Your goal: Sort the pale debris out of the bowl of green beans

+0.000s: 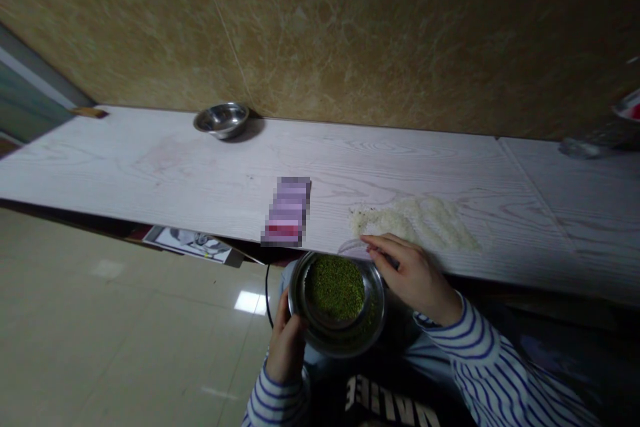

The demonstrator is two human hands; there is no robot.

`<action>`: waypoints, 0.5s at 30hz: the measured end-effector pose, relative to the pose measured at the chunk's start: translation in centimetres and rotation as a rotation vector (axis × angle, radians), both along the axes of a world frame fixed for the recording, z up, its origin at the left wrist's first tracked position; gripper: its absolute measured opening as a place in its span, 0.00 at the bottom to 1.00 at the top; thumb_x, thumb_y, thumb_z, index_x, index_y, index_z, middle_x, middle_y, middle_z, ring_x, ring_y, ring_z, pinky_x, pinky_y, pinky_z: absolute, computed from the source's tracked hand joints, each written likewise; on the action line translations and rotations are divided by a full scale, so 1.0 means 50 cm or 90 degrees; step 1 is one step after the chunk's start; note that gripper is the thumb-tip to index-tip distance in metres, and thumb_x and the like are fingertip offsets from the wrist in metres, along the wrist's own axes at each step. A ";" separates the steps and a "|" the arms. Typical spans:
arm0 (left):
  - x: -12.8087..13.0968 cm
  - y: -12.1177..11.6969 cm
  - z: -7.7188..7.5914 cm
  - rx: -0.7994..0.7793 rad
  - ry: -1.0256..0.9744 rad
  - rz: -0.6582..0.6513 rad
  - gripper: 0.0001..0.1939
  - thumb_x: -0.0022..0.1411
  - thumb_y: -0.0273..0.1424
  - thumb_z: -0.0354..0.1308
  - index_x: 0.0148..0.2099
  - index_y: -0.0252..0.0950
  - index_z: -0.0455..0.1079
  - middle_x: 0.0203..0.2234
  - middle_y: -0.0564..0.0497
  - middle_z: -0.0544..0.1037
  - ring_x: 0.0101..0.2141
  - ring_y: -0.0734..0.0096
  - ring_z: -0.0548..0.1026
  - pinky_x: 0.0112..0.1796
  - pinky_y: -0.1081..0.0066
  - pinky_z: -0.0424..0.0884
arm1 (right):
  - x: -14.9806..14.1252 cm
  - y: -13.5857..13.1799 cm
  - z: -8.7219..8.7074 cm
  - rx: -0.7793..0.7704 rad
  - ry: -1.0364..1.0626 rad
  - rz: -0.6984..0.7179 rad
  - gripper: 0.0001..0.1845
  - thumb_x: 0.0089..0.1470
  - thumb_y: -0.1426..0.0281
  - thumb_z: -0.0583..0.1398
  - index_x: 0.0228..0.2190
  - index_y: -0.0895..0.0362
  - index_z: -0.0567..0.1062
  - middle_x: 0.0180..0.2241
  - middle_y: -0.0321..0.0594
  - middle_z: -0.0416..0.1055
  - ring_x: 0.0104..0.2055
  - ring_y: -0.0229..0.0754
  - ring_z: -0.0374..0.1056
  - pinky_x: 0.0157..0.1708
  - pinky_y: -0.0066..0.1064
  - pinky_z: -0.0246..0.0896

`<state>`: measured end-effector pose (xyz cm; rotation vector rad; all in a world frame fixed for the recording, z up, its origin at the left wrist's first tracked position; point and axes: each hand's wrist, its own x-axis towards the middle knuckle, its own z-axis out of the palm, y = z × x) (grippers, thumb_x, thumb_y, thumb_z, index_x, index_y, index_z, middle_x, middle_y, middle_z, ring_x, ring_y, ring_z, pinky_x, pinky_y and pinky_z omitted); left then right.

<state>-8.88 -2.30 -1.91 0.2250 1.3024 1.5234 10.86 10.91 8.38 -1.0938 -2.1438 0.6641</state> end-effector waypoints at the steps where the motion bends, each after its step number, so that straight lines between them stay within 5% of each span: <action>1: -0.002 -0.001 -0.002 -0.003 0.001 -0.003 0.31 0.44 0.30 0.64 0.54 0.41 0.73 0.45 0.47 0.79 0.54 0.49 0.70 0.53 0.56 0.66 | 0.008 0.001 -0.002 0.002 0.002 -0.021 0.16 0.60 0.76 0.55 0.46 0.57 0.78 0.41 0.45 0.80 0.43 0.43 0.76 0.45 0.37 0.73; 6: 0.003 0.004 -0.004 0.012 -0.006 -0.024 0.30 0.46 0.34 0.65 0.55 0.41 0.73 0.49 0.46 0.78 0.57 0.45 0.68 0.57 0.52 0.62 | 0.031 0.002 -0.017 0.026 0.005 -0.149 0.16 0.61 0.73 0.56 0.47 0.58 0.77 0.42 0.47 0.79 0.42 0.44 0.76 0.42 0.36 0.73; 15: 0.025 0.013 -0.001 -0.023 -0.024 -0.029 0.26 0.48 0.31 0.62 0.53 0.43 0.73 0.49 0.47 0.79 0.56 0.47 0.70 0.58 0.50 0.62 | 0.007 0.003 -0.021 0.064 -0.013 -0.158 0.17 0.61 0.75 0.54 0.48 0.57 0.77 0.42 0.47 0.79 0.42 0.45 0.76 0.44 0.38 0.73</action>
